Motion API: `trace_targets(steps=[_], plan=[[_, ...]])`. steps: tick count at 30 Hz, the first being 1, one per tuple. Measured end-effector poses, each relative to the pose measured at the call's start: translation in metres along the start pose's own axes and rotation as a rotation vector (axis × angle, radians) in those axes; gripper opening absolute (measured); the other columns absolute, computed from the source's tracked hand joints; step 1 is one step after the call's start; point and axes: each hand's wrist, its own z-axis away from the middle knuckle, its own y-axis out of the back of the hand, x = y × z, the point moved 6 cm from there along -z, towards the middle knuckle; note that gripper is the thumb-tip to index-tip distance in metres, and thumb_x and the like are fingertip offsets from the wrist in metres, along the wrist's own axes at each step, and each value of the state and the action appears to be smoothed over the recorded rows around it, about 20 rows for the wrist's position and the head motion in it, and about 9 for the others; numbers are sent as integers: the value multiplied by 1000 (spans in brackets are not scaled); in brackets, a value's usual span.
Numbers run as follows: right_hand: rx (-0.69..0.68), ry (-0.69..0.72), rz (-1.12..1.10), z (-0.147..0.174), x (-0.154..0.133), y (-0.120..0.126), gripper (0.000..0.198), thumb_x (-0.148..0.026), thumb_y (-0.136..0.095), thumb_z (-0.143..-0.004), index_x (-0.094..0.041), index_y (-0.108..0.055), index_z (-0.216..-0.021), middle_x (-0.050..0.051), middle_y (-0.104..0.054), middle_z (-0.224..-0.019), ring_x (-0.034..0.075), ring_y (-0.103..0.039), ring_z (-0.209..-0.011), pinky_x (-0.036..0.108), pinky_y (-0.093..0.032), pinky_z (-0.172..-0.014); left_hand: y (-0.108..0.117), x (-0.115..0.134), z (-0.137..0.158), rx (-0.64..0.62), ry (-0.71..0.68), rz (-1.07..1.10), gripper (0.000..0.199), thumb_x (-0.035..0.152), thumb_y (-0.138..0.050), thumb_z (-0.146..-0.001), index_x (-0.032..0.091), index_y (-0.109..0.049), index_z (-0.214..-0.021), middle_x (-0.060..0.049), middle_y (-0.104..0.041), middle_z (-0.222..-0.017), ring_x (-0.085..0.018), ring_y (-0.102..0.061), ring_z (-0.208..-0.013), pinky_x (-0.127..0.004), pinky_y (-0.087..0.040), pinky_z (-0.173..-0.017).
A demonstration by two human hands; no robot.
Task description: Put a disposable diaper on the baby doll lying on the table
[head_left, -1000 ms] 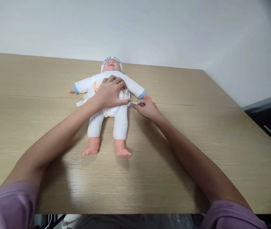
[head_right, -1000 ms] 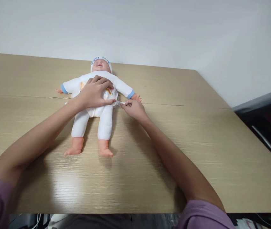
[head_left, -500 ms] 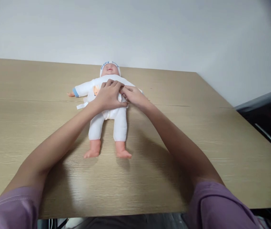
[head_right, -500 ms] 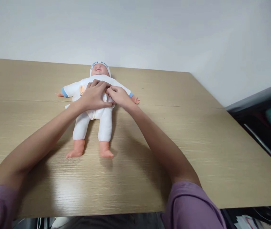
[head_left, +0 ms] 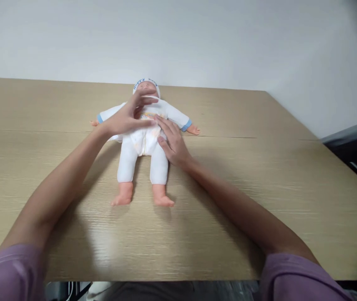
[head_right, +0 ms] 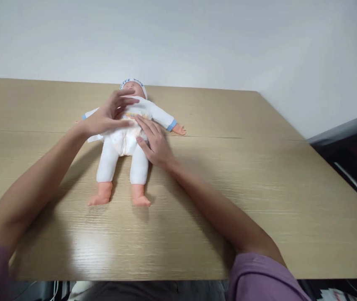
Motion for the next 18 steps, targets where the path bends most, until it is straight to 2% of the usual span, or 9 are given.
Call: trace_targets(steps=[2, 4, 7, 10, 13, 15, 18], plan=[[1, 3, 4, 1, 5, -1, 66, -58, -33, -121, -28, -46, -178, 10, -51, -182, 31, -46, -169, 59, -35, -142, 16, -11, 22, 140, 17, -53, 54, 58, -72, -105, 26, -63, -148, -15, -68, -155, -32, -66, -144, -49, -55, -121], [8, 11, 3, 1, 7, -1, 66, -57, -33, -121, -27, -48, -177, 11, -53, -181, 31, -48, -168, 58, -36, -141, 27, -24, 52, 223, 41, -212, 46, 55, -57, -112, 24, -66, -144, -16, -71, -151, -31, -66, -139, -52, -53, -122], [3, -11, 13, 1, 4, 2, 63, -54, -34, -121, -28, -49, -176, 10, -55, -179, 31, -48, -168, 57, -37, -141, 33, -42, 95, 162, 98, -489, 48, 46, -54, -109, 24, -67, -149, -16, -70, -154, -36, -62, -142, -58, -46, -126], [22, -33, 68, -3, -6, 8, 57, -51, -38, -120, -31, -56, -171, 10, -58, -176, 33, -50, -166, 61, -38, -139, 42, -54, 126, 130, 221, -650, 44, 48, -56, -105, 25, -72, -139, -15, -73, -144, -38, -63, -135, -57, -44, -125], [119, -11, 126, -18, -26, 16, 49, -48, -44, -118, -32, -65, -159, 11, -61, -171, 37, -54, -161, 65, -40, -135, 50, -58, 137, 167, 340, -725, 41, 59, -56, -104, 24, -72, -120, -16, -75, -127, -38, -63, -125, -55, -47, -118], [146, 7, 156, -37, -41, 17, 42, -47, -49, -117, -32, -71, -148, 13, -66, -161, 39, -59, -152, 66, -44, -130, 52, -60, 135, 155, 396, -731, 39, 61, -59, -102, 24, -70, -110, -16, -75, -120, -39, -63, -122, -55, -48, -113], [40, 21, 182, -73, -55, 2, 32, -44, -55, -114, -30, -76, -135, 15, -73, -139, 42, -63, -139, 66, -46, -124, 54, -68, 129, 76, 508, -635, 37, 60, -67, -95, 24, -66, -95, -13, -75, -108, -35, -66, -107, -48, -49, -99]])
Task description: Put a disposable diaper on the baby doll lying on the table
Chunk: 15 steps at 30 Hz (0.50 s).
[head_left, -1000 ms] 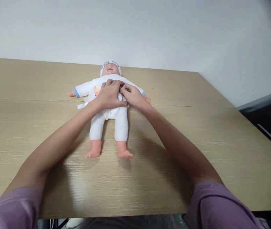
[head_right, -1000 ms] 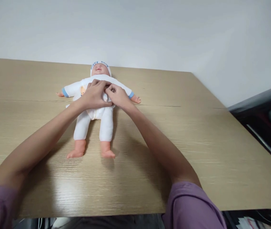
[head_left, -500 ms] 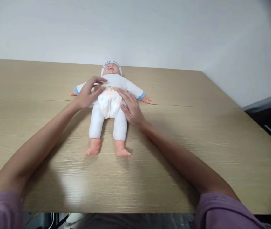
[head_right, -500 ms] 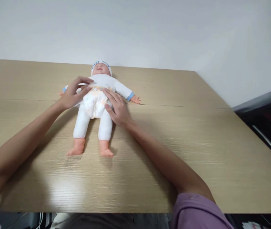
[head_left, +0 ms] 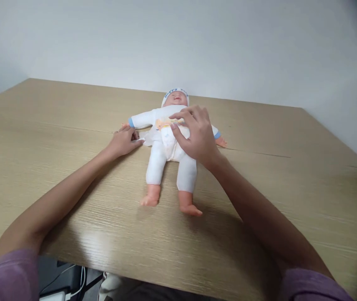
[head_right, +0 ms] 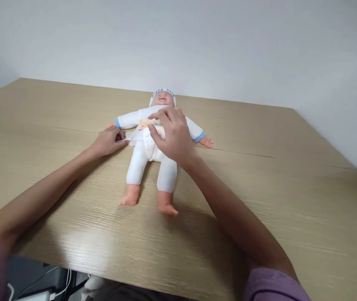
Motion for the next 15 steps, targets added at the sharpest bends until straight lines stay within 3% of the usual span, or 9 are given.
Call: trace_targets(steps=[3, 7, 11, 15], plan=[[-170, -1, -3, -27, -1, -26, 31, -41, -61, -111, -26, -74, -135, 15, -73, -132, 41, -64, -132, 62, -49, -120, 0, -8, -5, -132, 135, 160, 39, 60, -78, -87, 24, -63, -81, -8, -70, -88, -29, -62, -86, -40, -45, -84], [-294, -53, 13, -35, 17, -58, 42, -40, -69, -104, -19, -72, -140, 16, -75, -126, 40, -66, -124, 58, -50, -116, 9, -13, -9, -142, 250, 442, 39, 54, -73, -90, 24, -58, -70, -3, -56, -70, -22, -52, -72, -37, -40, -74], [-295, -69, 48, -30, 26, -68, 62, -49, -79, -98, -18, -68, -151, 19, -75, -133, 44, -65, -129, 62, -49, -117, 19, -1, -28, -86, 232, 692, 40, 50, -69, -92, 24, -52, -66, -2, -51, -68, -19, -46, -67, -37, -38, -69], [-302, -101, 17, -29, 24, -67, 79, -57, -82, -96, -20, -60, -164, 19, -75, -140, 46, -65, -134, 65, -49, -119, 15, 39, -51, -73, 134, 793, 43, 47, -70, -94, 22, -52, -64, -3, -52, -68, -19, -50, -68, -38, -43, -72]])
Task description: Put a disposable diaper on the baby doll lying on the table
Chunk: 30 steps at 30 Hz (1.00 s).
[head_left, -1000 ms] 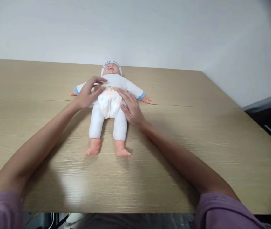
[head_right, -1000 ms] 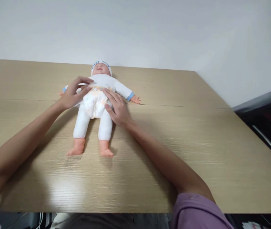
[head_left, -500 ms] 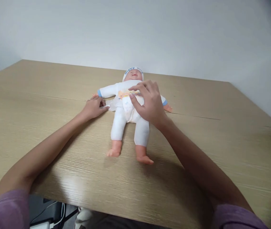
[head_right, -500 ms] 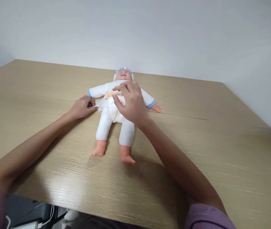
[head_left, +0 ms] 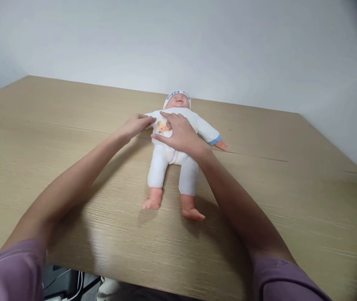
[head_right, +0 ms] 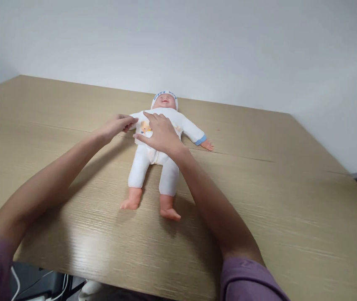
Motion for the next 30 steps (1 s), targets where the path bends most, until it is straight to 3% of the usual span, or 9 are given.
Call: trace_targets(steps=[5, 8, 12, 18, 20, 22, 24, 27, 30], plan=[[37, -13, -21, -1, 5, 2, 64, -38, -67, -104, -18, -60, -165, 20, -74, -150, 44, -65, -138, 63, -48, -123, -49, 28, -5, -132, -194, 19, 36, 42, -54, -107, 21, -62, -78, -8, -71, -90, -24, -67, -90, -41, -55, -90], [51, -67, -43, -2, 12, 4, 56, -33, -56, -110, -19, -59, -164, 18, -77, -141, 40, -69, -130, 59, -51, -119, -47, 24, -5, -52, -228, 72, 32, 42, -44, -115, 22, -62, -98, -9, -73, -105, -23, -71, -95, -40, -58, -93], [40, -151, -136, 0, 16, 10, 50, -34, -54, -114, -25, -58, -163, 10, -77, -119, 33, -72, -109, 51, -56, -108, -37, 5, -4, 57, -218, 118, 21, 42, -60, -110, 25, -55, -121, -10, -69, -130, -16, -67, -86, -33, -55, -79], [84, -181, -196, 2, 17, 15, 49, -23, -58, -105, -27, -63, -153, 3, -69, -100, 26, -65, -91, 44, -58, -98, -49, -15, -11, -20, -106, 163, 22, 44, -66, -109, 25, -55, -107, 0, -60, -83, -15, -50, -67, -30, -41, -64], [119, -169, -202, 1, 20, 15, 48, -20, -60, -101, -27, -65, -149, 3, -67, -97, 26, -64, -92, 43, -58, -99, -51, -19, -14, -22, -59, 186, 22, 44, -65, -108, 25, -54, -104, 3, -54, -76, -15, -46, -63, -31, -39, -63], [167, -161, -192, -1, 23, 16, 49, -17, -60, -98, -27, -67, -145, 4, -66, -100, 26, -63, -95, 44, -59, -101, -47, -17, -13, 54, -67, 136, 20, 41, -67, -106, 26, -54, -107, 1, -58, -81, -17, -52, -68, -32, -45, -68], [236, -166, -163, -2, 23, 20, 47, -14, -56, -97, -28, -70, -140, 6, -65, -105, 26, -63, -97, 45, -60, -101, -40, -9, -3, 209, -120, 22, 18, 32, -66, -102, 26, -55, -114, -4, -70, -104, -18, -60, -82, -35, -52, -78], [385, -205, -143, 10, 13, 34, 39, -11, -51, -97, -27, -72, -126, 8, -64, -111, 26, -63, -96, 44, -62, -98, -35, 15, 31, 383, -255, -149, 24, 25, -59, -102, 26, -55, -126, -10, -69, -141, -19, -64, -97, -39, -56, -93], [454, -182, -226, 43, -15, 50, 22, -15, -54, -99, -26, -68, -112, 10, -65, -115, 25, -67, -98, 43, -66, -93, -45, 39, 78, 263, -411, -235, 21, 36, -53, -111, 25, -59, -128, -10, -73, -140, -21, -67, -97, -40, -55, -94]])
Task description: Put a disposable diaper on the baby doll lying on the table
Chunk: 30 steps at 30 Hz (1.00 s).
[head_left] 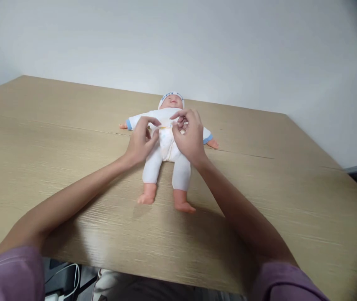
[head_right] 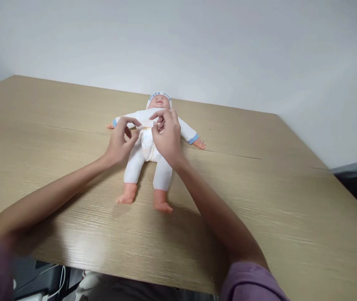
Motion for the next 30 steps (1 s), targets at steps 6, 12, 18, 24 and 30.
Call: trace_targets(steps=[6, 12, 18, 24, 30], plan=[[-383, 16, -132, 95, -24, 30, 7, -38, -68, -105, -32, -65, -104, 8, -73, -106, 29, -75, -94, 48, -71, -78, -9, 30, 64, -514, -201, -212, 15, 33, -59, -105, 27, -72, -110, -4, -81, -101, -30, -72, -104, -52, -42, -108], [-394, -8, 214, 117, 13, 36, 10, -39, -67, -109, -29, -69, -111, 7, -78, -97, 30, -75, -87, 45, -58, -77, -13, 11, 52, -357, -11, -268, 40, 60, -73, -103, 24, -65, -117, 1, -76, -81, -28, -72, -83, -51, -41, -108], [-342, -22, 439, 108, 19, 15, 20, -42, -68, -111, -23, -71, -105, 7, -76, -100, 26, -69, -82, 37, -41, -67, -26, 11, 43, -310, 45, -417, 37, 61, -70, -107, 24, -68, -109, 2, -65, -70, -25, -61, -68, -46, -45, -97], [-314, -1, 426, 118, 15, 13, 20, -40, -66, -113, -23, -75, -117, 11, -74, -120, 29, -73, -97, 37, -49, -76, -27, 14, 47, -285, -98, -465, 24, 45, -67, -111, 23, -73, -102, -7, -76, -97, -30, -69, -96, -51, -44, -105], [-270, 9, 329, 121, 11, 15, 18, -34, -65, -111, -23, -74, -123, 13, -74, -134, 33, -73, -113, 44, -58, -95, -24, 11, 47, -245, -159, -218, 15, 36, -67, -111, 22, -73, -110, -12, -73, -139, -32, -68, -130, -49, -50, -112]])
